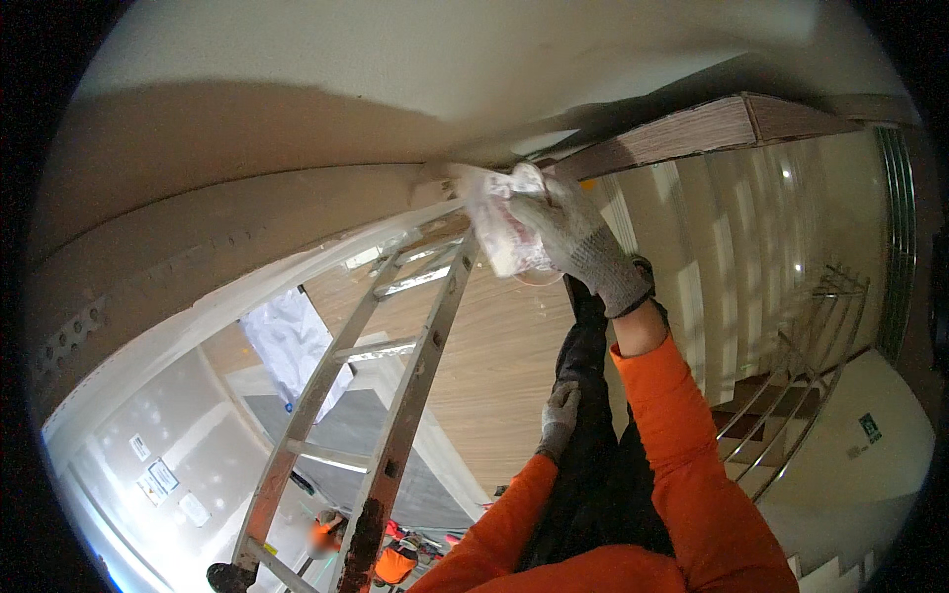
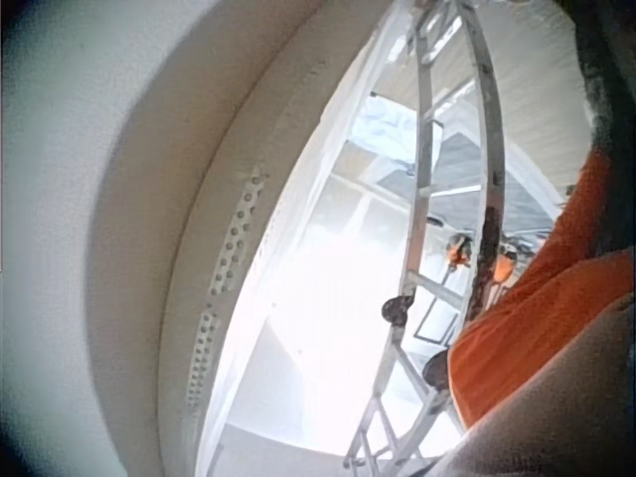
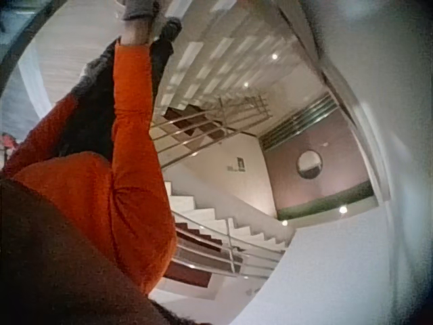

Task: The person stands on a ladder and applies white plaster to a wall corner using a trowel and a small bucket. They repeatedly scoop plaster from the bucket and smooth it onto the wall surface, focusing on the junction between the wall and the ceiling.

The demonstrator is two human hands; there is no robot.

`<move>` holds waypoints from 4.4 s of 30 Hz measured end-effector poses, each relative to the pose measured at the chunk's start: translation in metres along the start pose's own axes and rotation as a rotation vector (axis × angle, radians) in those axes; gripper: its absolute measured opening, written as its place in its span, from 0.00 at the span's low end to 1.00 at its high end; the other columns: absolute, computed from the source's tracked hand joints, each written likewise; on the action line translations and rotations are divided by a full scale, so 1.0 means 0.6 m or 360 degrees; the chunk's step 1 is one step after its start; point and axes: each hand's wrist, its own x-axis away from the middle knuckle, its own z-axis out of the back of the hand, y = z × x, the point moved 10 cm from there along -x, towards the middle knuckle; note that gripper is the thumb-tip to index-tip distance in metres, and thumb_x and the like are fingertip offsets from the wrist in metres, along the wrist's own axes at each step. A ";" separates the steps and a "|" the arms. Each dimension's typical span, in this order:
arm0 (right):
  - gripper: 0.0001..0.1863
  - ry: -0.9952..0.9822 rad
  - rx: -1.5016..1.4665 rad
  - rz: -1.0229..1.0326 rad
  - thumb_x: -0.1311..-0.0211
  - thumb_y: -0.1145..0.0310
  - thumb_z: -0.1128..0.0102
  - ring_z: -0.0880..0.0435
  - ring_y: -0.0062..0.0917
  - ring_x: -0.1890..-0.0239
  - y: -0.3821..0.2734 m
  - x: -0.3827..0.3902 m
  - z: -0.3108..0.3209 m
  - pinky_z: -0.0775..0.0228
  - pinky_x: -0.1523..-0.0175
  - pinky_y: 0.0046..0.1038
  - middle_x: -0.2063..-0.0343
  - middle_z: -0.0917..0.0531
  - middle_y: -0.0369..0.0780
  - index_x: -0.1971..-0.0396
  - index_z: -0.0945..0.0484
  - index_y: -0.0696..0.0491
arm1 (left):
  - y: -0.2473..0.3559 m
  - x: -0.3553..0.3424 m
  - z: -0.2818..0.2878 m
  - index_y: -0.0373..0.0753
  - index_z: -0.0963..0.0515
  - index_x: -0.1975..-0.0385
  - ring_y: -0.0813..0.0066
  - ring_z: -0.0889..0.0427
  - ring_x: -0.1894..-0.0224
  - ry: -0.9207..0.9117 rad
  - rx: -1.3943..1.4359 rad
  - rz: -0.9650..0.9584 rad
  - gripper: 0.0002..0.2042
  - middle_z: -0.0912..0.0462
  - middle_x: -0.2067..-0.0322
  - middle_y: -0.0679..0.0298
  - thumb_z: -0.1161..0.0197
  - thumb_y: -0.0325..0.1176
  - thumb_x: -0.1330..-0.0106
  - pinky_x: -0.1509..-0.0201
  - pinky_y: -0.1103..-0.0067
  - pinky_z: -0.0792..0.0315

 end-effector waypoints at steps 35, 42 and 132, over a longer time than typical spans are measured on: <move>0.27 -0.0693 -0.0351 -0.0914 0.37 0.49 0.43 0.19 0.35 0.63 -0.044 -0.057 -0.047 0.28 0.53 0.37 0.66 0.19 0.50 0.60 0.24 0.63 | 0.085 0.083 0.093 0.30 0.22 0.45 0.76 0.20 0.53 -0.0039 0.0908 0.0040 0.16 0.16 0.55 0.61 0.40 0.32 0.28 0.45 0.79 0.27; 0.23 -0.0766 -0.0483 -0.0922 0.37 0.53 0.42 0.21 0.37 0.58 -0.198 -0.080 0.033 0.29 0.54 0.38 0.63 0.20 0.51 0.59 0.24 0.61 | 0.523 0.303 0.425 0.29 0.23 0.47 0.72 0.20 0.52 0.0838 0.0313 -0.1072 0.12 0.18 0.53 0.57 0.45 0.23 0.27 0.44 0.76 0.27; 0.23 -0.0819 -0.0310 -0.0628 0.37 0.56 0.44 0.16 0.41 0.60 -0.235 -0.136 0.080 0.26 0.52 0.38 0.62 0.16 0.53 0.57 0.21 0.63 | 0.041 0.296 0.320 0.37 0.19 0.50 0.76 0.18 0.66 0.0389 0.0735 0.0214 0.18 0.14 0.62 0.62 0.42 0.44 0.29 0.64 0.78 0.27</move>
